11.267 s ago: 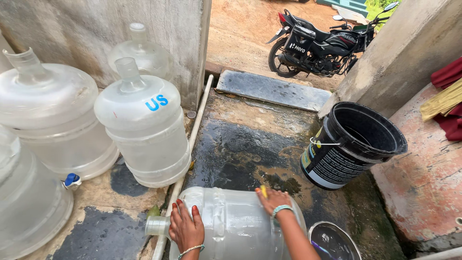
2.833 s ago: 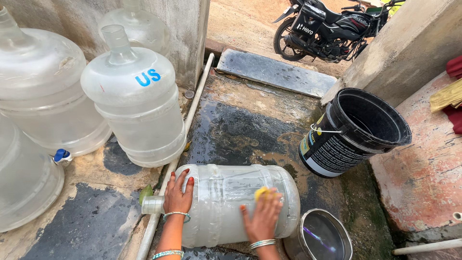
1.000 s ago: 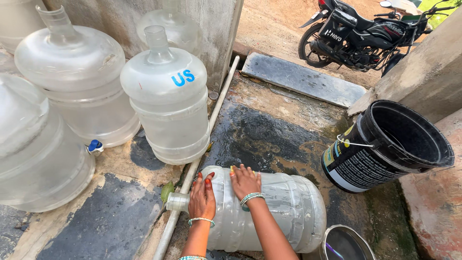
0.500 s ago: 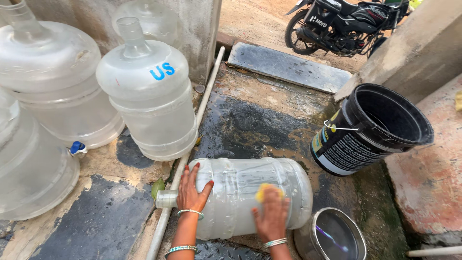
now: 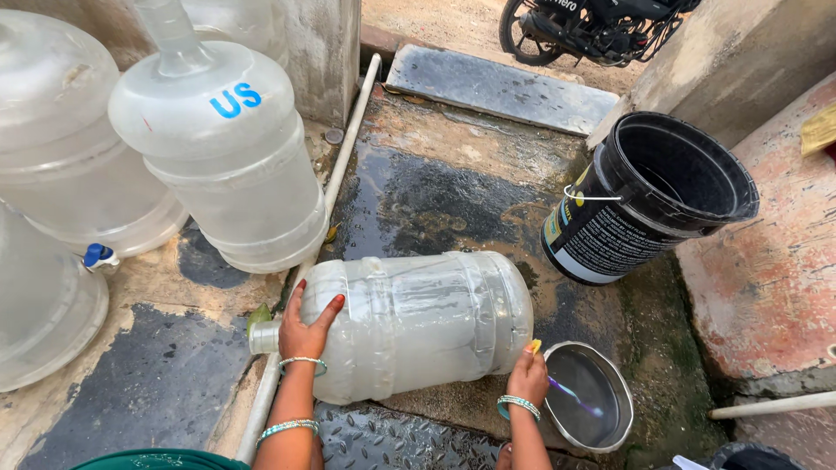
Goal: The person scrubs the exterior of a large plastic water dispenser with a yellow sponge. They rotate the dispenser to clean different sides and then lift it to inspect the surface.
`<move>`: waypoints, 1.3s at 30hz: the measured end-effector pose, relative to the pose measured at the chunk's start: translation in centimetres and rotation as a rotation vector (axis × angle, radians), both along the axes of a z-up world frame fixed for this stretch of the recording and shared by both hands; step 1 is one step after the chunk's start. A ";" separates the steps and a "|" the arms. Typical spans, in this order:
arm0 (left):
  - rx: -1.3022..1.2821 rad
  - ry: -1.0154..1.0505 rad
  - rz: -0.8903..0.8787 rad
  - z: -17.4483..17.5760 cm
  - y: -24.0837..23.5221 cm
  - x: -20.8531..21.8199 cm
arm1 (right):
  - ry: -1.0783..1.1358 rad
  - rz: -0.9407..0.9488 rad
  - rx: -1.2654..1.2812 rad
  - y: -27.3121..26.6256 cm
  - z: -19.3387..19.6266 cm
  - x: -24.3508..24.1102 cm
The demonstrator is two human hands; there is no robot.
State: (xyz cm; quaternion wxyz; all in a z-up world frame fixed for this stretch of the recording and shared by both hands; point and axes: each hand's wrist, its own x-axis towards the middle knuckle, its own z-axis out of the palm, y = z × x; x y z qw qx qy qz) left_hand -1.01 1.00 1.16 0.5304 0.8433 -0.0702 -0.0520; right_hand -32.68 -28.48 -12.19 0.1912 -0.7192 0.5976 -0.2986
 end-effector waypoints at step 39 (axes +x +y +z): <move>-0.863 0.314 0.240 15.8 1.4 8.8 | -0.572 0.439 0.200 -5.6 33.7 1.4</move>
